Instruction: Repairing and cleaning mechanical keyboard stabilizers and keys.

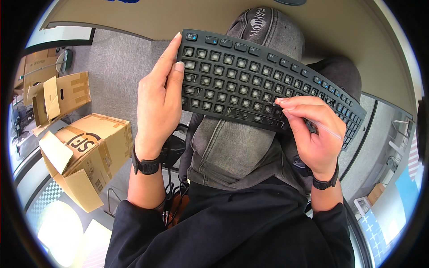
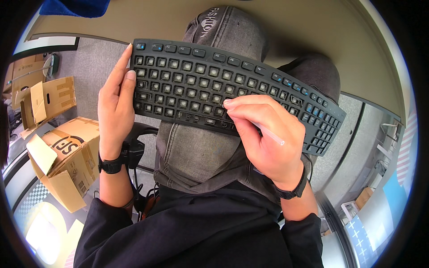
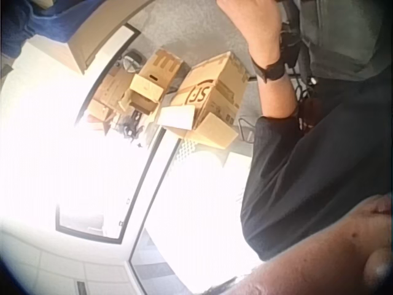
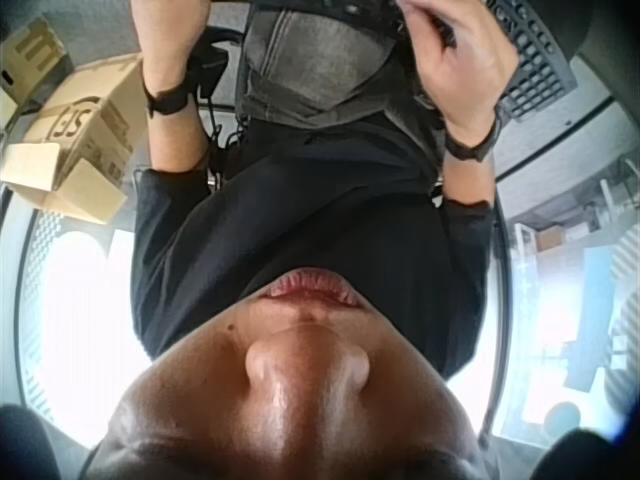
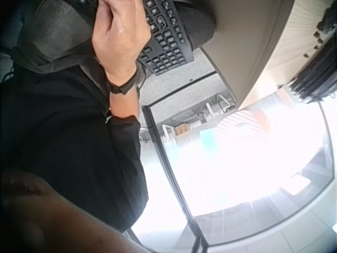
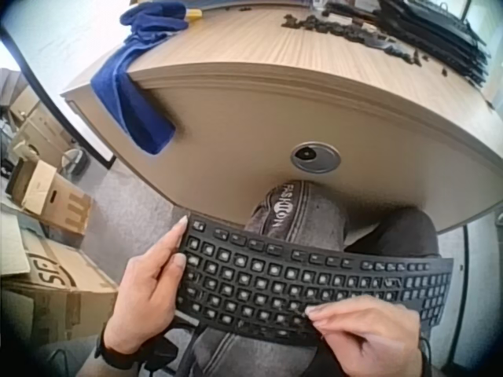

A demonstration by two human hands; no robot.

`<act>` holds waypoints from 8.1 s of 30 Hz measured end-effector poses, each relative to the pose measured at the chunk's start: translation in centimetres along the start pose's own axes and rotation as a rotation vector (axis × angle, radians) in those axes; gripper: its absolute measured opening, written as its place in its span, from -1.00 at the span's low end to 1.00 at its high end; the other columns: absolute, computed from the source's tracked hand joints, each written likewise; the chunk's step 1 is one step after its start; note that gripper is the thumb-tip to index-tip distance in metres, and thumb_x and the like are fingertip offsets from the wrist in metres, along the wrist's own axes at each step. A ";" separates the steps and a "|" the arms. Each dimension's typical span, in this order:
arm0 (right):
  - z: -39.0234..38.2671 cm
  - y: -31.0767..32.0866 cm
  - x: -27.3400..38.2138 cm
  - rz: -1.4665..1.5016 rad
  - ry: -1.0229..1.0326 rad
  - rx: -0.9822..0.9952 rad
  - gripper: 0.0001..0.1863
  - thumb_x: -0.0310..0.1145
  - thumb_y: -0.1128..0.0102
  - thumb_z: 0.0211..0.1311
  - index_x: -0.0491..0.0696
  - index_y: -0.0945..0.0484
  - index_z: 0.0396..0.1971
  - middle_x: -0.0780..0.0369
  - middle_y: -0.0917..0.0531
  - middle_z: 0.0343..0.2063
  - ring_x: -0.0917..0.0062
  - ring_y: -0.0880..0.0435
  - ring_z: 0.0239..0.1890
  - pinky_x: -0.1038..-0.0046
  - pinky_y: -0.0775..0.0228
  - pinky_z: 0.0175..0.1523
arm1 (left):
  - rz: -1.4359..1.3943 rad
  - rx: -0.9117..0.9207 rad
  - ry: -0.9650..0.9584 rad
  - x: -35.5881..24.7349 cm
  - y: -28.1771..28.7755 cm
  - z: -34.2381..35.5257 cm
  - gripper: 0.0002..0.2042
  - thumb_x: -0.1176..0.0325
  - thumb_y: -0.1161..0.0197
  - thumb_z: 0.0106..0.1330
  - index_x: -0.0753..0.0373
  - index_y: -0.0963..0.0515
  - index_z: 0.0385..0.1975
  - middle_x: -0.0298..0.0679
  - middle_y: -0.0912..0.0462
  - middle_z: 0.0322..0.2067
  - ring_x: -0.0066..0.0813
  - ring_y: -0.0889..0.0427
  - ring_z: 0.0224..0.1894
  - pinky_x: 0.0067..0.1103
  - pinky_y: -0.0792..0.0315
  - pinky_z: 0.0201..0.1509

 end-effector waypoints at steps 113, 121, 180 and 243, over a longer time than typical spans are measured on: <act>3.4 -1.9 0.3 0.036 -0.051 0.201 -0.81 -0.78 -0.34 0.06 -0.20 -0.62 -0.36 0.11 -0.77 -0.34 0.38 -0.81 -0.26 0.48 -0.65 -0.13 | 0.031 -0.103 -0.160 -1.5 -0.2 -0.4 -0.52 0.49 -0.42 0.20 0.33 -0.57 0.17 0.02 -0.60 0.10 -0.16 -0.65 0.08 -0.41 -0.49 0.18; 1.9 -1.1 -0.8 0.152 -0.070 0.088 -0.82 -0.74 -0.38 0.01 -0.17 -0.64 -0.39 0.14 -0.79 -0.34 0.40 -0.81 -0.30 0.51 -0.65 -0.22 | 0.037 -0.101 -0.161 -1.7 -0.3 -0.4 -0.52 0.49 -0.42 0.19 0.33 -0.58 0.16 0.02 -0.60 0.10 -0.17 -0.65 0.07 -0.41 -0.50 0.18; -0.5 2.4 -2.1 0.225 -0.123 -0.212 -0.73 -0.80 -0.44 0.00 -0.26 -0.64 -0.28 0.01 -0.77 -0.32 0.29 -0.81 -0.24 0.43 -0.68 -0.11 | 0.081 -0.079 -0.087 -1.1 -0.7 -0.4 -0.55 0.50 -0.34 0.27 0.33 -0.57 0.20 0.05 -0.59 0.14 -0.16 -0.64 0.10 -0.41 -0.47 0.21; -1.1 2.7 -2.3 0.101 -0.088 -0.263 -0.77 -0.75 -0.48 0.01 -0.24 -0.63 -0.33 0.02 -0.75 -0.34 0.35 -0.80 -0.30 0.47 -0.67 -0.21 | -0.237 -0.661 -0.094 0.8 6.9 -1.8 -0.75 0.26 0.02 0.65 0.32 -0.40 -0.24 -0.19 -0.50 -0.27 -0.38 -0.54 -0.25 -0.40 -0.49 0.00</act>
Point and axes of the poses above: each hand's wrist, its own z-axis towards the middle knuckle, its own y-axis out of the back of the hand, x = y × z, the point moved 8 cm from there along z, towards the middle knuckle
